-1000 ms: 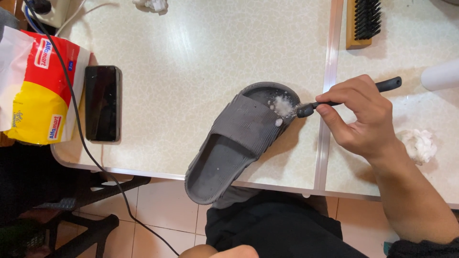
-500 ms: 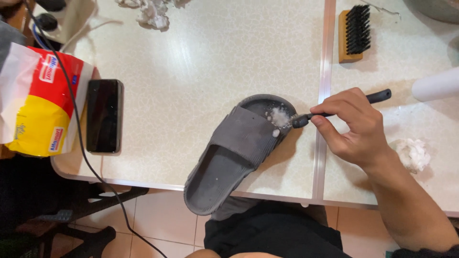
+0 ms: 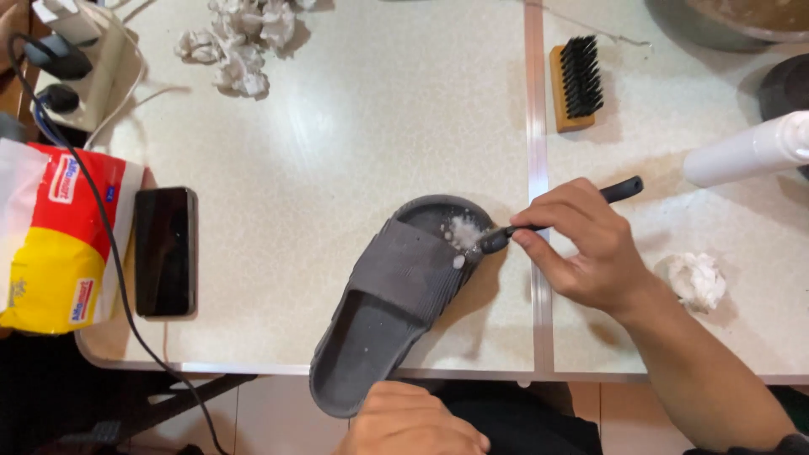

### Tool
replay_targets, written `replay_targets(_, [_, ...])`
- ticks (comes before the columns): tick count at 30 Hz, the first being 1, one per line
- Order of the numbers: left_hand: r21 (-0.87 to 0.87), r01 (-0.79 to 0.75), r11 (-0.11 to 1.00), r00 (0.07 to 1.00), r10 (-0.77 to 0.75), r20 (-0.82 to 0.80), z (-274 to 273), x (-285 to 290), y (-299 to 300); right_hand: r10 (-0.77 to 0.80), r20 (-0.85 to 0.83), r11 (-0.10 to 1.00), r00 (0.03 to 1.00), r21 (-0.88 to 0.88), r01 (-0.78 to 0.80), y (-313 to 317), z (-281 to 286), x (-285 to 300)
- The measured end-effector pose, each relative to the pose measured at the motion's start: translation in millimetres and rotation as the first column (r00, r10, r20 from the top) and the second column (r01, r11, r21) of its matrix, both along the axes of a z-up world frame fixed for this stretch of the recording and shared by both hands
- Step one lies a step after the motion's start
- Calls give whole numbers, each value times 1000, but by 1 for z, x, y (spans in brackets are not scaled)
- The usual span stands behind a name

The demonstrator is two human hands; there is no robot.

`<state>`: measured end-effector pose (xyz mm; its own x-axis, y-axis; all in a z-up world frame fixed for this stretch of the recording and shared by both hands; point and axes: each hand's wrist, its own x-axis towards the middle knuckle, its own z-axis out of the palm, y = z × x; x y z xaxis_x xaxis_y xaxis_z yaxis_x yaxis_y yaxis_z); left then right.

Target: The person cleans a grey slide on a countertop using a small brush and a white cleaning foam. They scrub the upper strap and the sole of the slide, occasionally dipping the brush into a bowl of water and applying more foam from a bottle.

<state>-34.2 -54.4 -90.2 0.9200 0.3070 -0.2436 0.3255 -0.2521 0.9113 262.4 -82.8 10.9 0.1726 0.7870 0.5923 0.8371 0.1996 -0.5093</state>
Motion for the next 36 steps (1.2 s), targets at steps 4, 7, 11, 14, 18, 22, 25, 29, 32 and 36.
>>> replay_targets(4, [123,-345,930,736,187,650,122,24,44,-11,-22,1000,1000,-18,11,-4,-7,-1])
replay_targets(7, [151,-471,869,733,291,615,118,25,48,-11,-14,1000,1000,-27,11,-2,-7,1])
replay_targets(11, [226,-510,830,744,294,599,99,20,51,53,-21,998,998,-35,-54,-1,-4,-3])
replay_targets(14, [212,-613,761,707,409,577,92,21,44,93,4,995,996,-31,-93,-1,-6,-10])
replay_targets(18, [84,-782,617,522,575,630,84,30,32,117,20,993,993,-13,-116,3,-4,-13])
replay_targets(22, [120,-787,605,578,656,485,89,33,36,85,46,996,995,-9,-85,6,-4,-8])
replay_targets(25, [195,-721,665,686,646,336,96,36,39,114,39,993,993,-24,-113,6,-2,-17])
replay_targets(29, [240,-623,744,782,587,210,99,41,44,167,31,985,985,-42,-166,8,-23,-12])
replay_targets(32, [316,-623,716,781,545,305,85,47,39,114,35,993,993,-30,-113,12,-1,-9])
replay_targets(36, [389,-593,705,801,465,377,83,48,44,169,3,985,986,-47,-168,13,-7,-5])
